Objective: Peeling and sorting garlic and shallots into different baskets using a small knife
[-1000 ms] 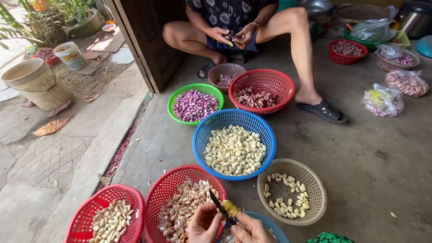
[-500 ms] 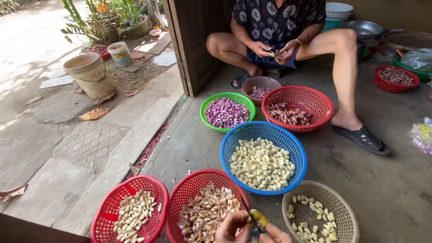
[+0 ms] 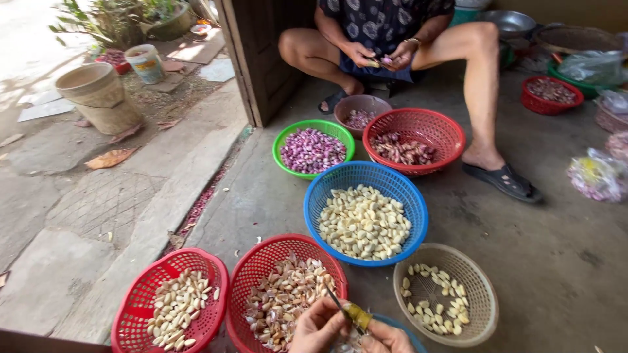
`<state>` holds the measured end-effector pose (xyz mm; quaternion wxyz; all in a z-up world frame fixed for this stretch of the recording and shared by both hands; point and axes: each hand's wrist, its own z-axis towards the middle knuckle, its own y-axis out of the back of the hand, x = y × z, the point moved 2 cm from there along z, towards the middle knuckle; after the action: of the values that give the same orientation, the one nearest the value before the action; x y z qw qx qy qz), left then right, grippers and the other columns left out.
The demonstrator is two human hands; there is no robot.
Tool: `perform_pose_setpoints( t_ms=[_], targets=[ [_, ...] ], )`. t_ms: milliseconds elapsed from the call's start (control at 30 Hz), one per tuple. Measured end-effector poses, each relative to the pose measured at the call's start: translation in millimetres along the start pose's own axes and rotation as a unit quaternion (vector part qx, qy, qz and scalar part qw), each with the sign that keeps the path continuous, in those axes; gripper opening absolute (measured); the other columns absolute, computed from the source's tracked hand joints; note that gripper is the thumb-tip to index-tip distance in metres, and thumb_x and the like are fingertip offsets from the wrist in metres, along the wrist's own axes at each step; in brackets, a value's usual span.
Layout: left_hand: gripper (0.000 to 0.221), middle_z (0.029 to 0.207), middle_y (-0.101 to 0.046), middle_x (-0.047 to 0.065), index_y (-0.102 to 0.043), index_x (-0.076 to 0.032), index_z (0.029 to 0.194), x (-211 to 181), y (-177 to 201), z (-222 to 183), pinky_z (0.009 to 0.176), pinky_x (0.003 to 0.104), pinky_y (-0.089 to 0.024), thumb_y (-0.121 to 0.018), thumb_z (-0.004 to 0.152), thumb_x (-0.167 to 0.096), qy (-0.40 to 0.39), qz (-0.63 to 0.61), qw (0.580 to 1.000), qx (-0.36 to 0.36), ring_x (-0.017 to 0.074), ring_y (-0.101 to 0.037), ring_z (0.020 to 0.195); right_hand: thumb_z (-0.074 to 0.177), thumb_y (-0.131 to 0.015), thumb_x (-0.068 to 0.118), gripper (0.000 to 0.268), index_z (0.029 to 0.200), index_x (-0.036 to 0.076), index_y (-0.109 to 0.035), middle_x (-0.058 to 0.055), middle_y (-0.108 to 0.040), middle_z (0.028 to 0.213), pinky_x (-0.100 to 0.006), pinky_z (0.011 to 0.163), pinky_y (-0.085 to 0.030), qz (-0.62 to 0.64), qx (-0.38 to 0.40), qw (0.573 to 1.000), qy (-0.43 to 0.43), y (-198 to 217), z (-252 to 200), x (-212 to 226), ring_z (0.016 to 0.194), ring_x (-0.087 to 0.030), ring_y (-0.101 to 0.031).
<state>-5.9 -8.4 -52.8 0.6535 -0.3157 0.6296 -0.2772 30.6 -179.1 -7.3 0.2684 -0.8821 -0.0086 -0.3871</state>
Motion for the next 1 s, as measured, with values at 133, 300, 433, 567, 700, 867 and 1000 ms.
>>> perform_pose_setpoints(
  t_ms=[133, 300, 433, 567, 700, 867, 1000],
  targets=[
    [0.028, 0.1, -0.08, 0.027, -0.069, 0.008, 0.114, 5, 6, -1, 0.062, 0.027, -0.054, -0.075, 0.087, 0.005, 0.022, 0.012, 0.988, -0.152, 0.0232, -0.07, 0.074, 0.097, -0.057, 0.016, 0.055, 0.151, 0.01, -0.058, -0.013, -0.048, 0.056, -0.029, 0.032, -0.027, 0.024, 0.043, 0.995, 0.083, 11, -9, 35, 0.033, -0.018, -0.035],
    [0.025, 0.111, -0.079, 0.033, -0.065, 0.009, 0.107, 24, 18, 7, 0.064, 0.03, -0.057, -0.074, 0.085, 0.012, -0.011, -0.032, 0.987, -0.16, 0.0274, -0.072, 0.074, 0.089, -0.066, 0.016, 0.063, 0.149, -0.001, -0.058, -0.014, -0.058, 0.058, -0.03, 0.042, -0.039, 0.06, 0.036, 0.992, 0.102, 8, -7, 8, 0.041, -0.023, -0.049],
    [0.027, 0.096, -0.074, 0.024, -0.066, 0.009, 0.104, 28, 12, 4, 0.065, 0.036, -0.058, -0.078, 0.08, 0.015, -0.05, -0.005, 0.986, -0.159, 0.029, -0.071, 0.072, 0.093, -0.067, 0.021, 0.073, 0.162, 0.013, -0.042, -0.012, -0.058, 0.062, -0.029, 0.044, -0.037, 0.019, 0.053, 0.998, 0.029, 3, -7, -9, 0.042, -0.017, -0.049],
    [0.03, 0.101, -0.072, 0.023, -0.065, 0.01, 0.102, 29, 13, 4, 0.063, 0.039, -0.06, -0.08, 0.078, 0.017, -0.067, 0.014, 0.982, -0.177, 0.0314, -0.072, 0.069, 0.096, -0.064, 0.015, 0.06, 0.155, 0.009, -0.055, -0.015, -0.051, 0.057, -0.03, 0.044, -0.033, 0.016, 0.025, 0.999, 0.033, 7, 2, -15, 0.041, -0.018, -0.042],
    [0.027, 0.099, -0.07, 0.022, -0.064, 0.008, 0.102, 19, 5, 1, 0.065, 0.039, -0.06, -0.079, 0.08, 0.014, -0.092, 0.004, 0.988, -0.124, 0.0313, -0.069, 0.069, 0.099, -0.059, 0.017, 0.063, 0.16, 0.009, -0.049, -0.008, -0.053, 0.055, -0.025, 0.044, -0.036, -0.013, 0.155, 0.987, 0.051, 1, -8, 9, 0.044, -0.012, -0.045],
    [0.044, 0.117, -0.072, 0.033, -0.059, 0.008, 0.133, -3, -14, -8, 0.082, 0.037, -0.06, -0.065, 0.09, 0.009, 0.024, -0.08, 0.988, -0.133, 0.0358, -0.072, 0.084, 0.099, -0.055, 0.018, 0.059, 0.158, 0.008, -0.052, -0.007, -0.046, 0.054, -0.027, 0.04, -0.029, -0.004, 0.122, 0.992, 0.016, 2, -13, 20, 0.04, -0.013, -0.034],
    [0.032, 0.127, -0.071, 0.03, -0.063, 0.011, 0.122, 3, -10, -4, 0.087, 0.042, -0.06, -0.064, 0.091, 0.002, 0.028, -0.097, 0.98, -0.171, 0.0358, -0.071, 0.095, 0.099, -0.057, 0.019, 0.061, 0.159, 0.009, -0.05, -0.008, -0.051, 0.053, -0.028, 0.043, -0.035, -0.048, 0.12, 0.99, 0.048, 9, -9, 18, 0.044, -0.015, -0.042]
  ],
)
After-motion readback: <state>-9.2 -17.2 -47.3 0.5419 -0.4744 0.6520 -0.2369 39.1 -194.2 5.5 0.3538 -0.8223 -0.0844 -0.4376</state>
